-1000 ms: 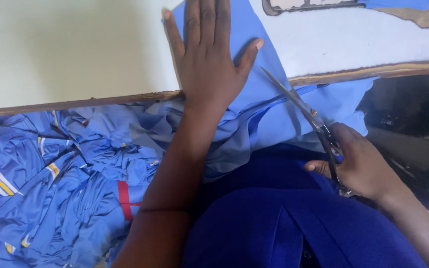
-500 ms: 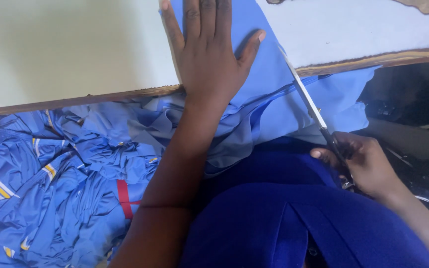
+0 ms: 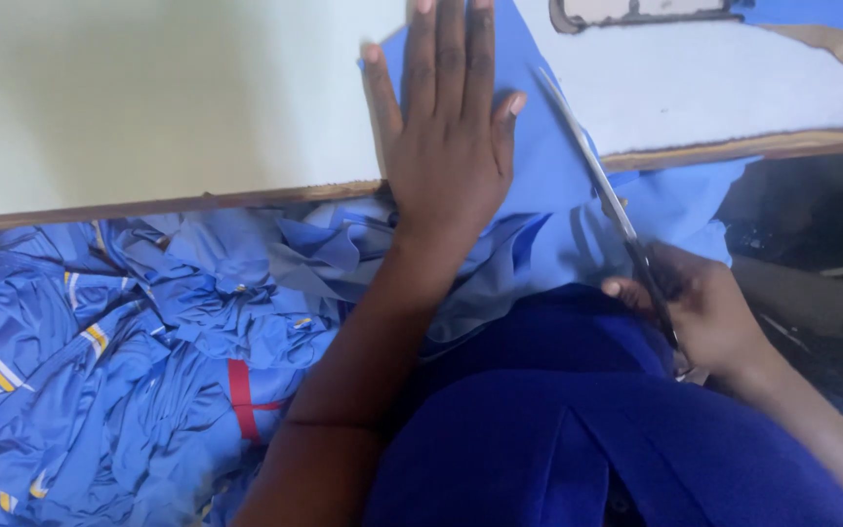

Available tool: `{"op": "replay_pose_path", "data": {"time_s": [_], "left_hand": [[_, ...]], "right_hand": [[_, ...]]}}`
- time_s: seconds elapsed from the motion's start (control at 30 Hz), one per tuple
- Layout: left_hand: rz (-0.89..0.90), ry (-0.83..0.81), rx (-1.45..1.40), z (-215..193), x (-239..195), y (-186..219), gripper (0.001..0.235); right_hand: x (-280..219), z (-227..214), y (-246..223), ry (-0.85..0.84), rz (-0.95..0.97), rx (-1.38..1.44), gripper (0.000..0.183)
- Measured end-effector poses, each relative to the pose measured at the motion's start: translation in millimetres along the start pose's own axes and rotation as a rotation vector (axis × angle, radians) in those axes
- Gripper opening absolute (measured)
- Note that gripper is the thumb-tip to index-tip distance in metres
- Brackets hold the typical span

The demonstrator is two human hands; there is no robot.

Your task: Cutting blue fabric into rectangular pieces and folding them on a workbench.

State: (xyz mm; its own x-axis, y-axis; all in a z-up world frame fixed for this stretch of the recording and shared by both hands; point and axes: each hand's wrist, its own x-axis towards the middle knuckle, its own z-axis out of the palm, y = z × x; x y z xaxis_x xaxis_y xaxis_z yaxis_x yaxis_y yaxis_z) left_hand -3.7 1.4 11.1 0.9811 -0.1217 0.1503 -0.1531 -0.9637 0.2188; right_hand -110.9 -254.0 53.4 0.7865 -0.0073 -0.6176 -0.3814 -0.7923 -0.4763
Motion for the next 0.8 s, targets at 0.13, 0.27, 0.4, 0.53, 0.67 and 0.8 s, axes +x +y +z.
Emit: {"op": "replay_pose_path", "data": {"time_s": [0.13,0.27,0.4,0.53,0.67,0.8], "left_hand": [[-0.026,-0.050,-0.010,-6.9,-6.5,7.3,0.066],[-0.012,-0.092,-0.026,-5.6,-19.4,11.5,0.063],[0.009,-0.071,-0.096,-0.3,-28.8,15.3,0.064],[0.006,-0.084,-0.053,-4.1,-28.4,13.6,0.063],[0.038,-0.060,-0.087,-1.7,-32.3,14.3,0.061],[0.047,-0.032,-0.050,-1.7,-30.2,16.8,0.062]], "right_hand": [[-16.2,-0.5,-7.0,0.004,-0.016,0.233,0.044],[-20.2,-11.7,6.2,-0.150,0.106,0.282,0.039],[1.4,-8.3,1.6,-0.187,0.066,-0.034,0.039],[12.2,11.8,-9.5,-0.029,-0.023,0.124,0.027],[-4.5,10.3,-23.1,-0.014,0.064,0.300,0.039],[5.1,-3.2,-20.5,-0.122,0.055,0.263,0.033]]}}
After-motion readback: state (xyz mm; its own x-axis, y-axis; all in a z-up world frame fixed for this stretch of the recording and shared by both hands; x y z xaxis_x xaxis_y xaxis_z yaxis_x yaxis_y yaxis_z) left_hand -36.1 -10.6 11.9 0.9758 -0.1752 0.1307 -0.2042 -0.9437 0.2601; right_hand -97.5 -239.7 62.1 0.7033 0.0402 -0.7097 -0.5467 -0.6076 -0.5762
